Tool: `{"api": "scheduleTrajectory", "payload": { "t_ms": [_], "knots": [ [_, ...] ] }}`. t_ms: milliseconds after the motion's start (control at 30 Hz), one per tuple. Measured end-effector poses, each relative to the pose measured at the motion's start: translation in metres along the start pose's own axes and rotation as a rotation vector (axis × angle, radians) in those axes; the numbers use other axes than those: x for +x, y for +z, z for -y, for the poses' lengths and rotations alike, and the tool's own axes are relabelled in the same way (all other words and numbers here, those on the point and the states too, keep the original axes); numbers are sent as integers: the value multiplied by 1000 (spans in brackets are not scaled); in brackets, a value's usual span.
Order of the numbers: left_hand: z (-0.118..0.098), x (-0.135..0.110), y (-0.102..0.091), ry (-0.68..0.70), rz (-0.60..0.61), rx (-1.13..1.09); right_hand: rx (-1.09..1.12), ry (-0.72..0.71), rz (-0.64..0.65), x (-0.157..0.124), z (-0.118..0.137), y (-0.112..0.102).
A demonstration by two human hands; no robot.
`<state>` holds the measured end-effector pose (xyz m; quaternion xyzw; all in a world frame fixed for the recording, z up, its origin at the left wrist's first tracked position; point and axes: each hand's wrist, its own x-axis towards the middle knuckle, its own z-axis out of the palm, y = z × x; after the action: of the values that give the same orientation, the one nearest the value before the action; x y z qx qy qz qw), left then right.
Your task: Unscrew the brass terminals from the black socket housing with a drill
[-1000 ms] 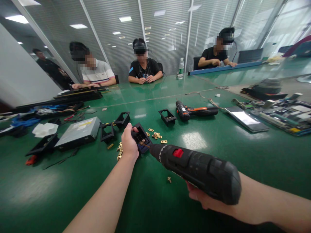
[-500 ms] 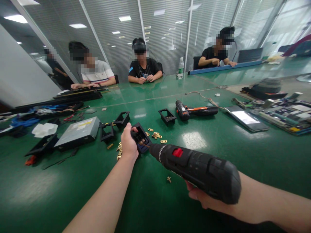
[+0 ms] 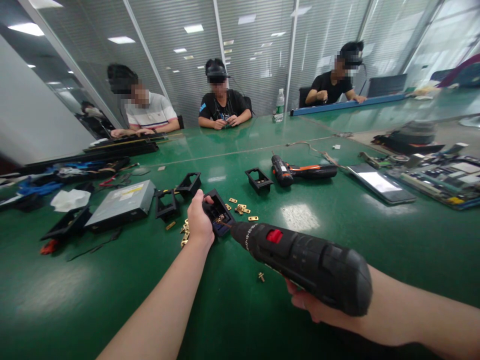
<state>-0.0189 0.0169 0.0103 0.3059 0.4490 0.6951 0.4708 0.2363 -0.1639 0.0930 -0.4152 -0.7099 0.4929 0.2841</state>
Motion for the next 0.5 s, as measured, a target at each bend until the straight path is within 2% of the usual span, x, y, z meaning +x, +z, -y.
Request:
{"api": "scheduleTrajectory", "payload": {
  "t_ms": [333,500],
  "knots": [
    [-1,-2,1,-3,9,6,35,16,-44,-1,-3,2],
    [-3,-4,1,-15,15,17,27,69,25,0,3,3]
  ]
}}
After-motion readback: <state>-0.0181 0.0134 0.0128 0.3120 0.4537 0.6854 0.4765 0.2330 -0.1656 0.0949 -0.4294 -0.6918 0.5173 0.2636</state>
